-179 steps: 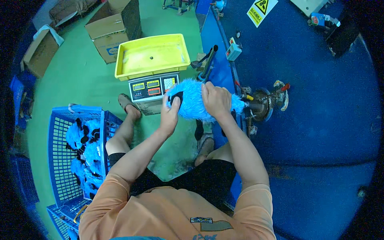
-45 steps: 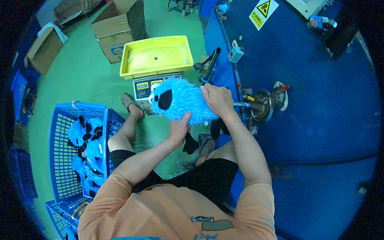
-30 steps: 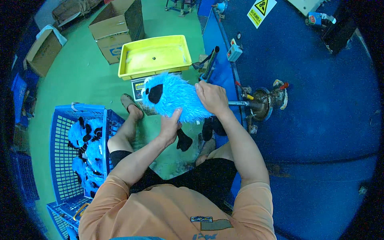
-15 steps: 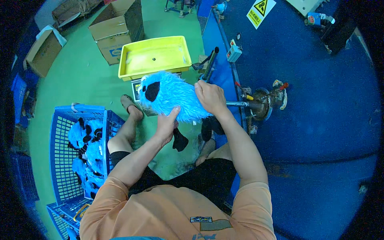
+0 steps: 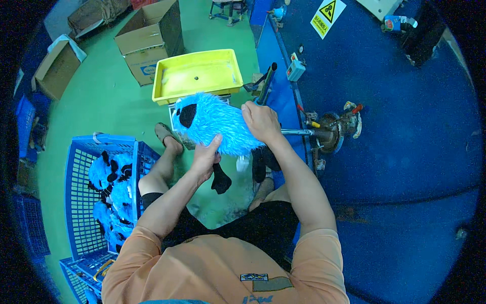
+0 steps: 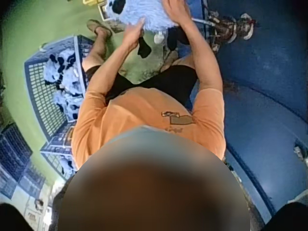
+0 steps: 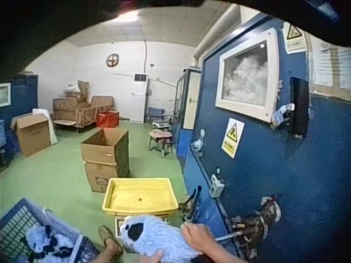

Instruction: Weighing and stuffing blue plush toys using a filling machine.

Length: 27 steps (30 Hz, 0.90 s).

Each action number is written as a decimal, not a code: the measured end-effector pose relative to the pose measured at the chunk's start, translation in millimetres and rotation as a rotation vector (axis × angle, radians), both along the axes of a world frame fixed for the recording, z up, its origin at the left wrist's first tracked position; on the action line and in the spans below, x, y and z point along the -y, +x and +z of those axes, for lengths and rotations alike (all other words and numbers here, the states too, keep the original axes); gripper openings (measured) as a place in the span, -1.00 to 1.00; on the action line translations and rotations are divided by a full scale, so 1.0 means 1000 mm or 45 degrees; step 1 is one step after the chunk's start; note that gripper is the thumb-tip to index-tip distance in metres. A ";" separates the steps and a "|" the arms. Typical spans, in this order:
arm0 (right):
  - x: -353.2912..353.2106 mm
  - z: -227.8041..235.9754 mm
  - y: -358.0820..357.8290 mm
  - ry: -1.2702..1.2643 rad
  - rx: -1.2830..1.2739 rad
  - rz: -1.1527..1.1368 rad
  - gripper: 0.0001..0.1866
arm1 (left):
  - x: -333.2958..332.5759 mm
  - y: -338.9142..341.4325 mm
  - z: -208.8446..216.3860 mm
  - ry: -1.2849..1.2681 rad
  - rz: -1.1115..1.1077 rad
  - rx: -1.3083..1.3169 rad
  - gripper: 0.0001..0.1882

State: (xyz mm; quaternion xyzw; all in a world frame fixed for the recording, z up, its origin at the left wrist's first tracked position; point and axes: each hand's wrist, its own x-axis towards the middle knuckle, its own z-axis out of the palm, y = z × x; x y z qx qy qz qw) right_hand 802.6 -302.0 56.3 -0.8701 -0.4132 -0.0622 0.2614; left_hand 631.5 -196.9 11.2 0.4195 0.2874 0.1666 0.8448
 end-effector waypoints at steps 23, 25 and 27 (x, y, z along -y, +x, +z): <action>0.027 0.017 0.003 -0.128 -0.016 -0.177 -0.68 | -0.209 0.073 0.069 -0.131 0.254 0.577 -0.68; 0.025 0.014 0.004 -0.111 -0.001 -0.170 -0.68 | -0.216 0.092 0.041 -0.255 0.311 0.485 -0.71; 0.025 0.011 0.005 -0.086 0.031 -0.173 -0.68 | -0.215 0.098 0.019 -0.214 0.286 0.420 -0.71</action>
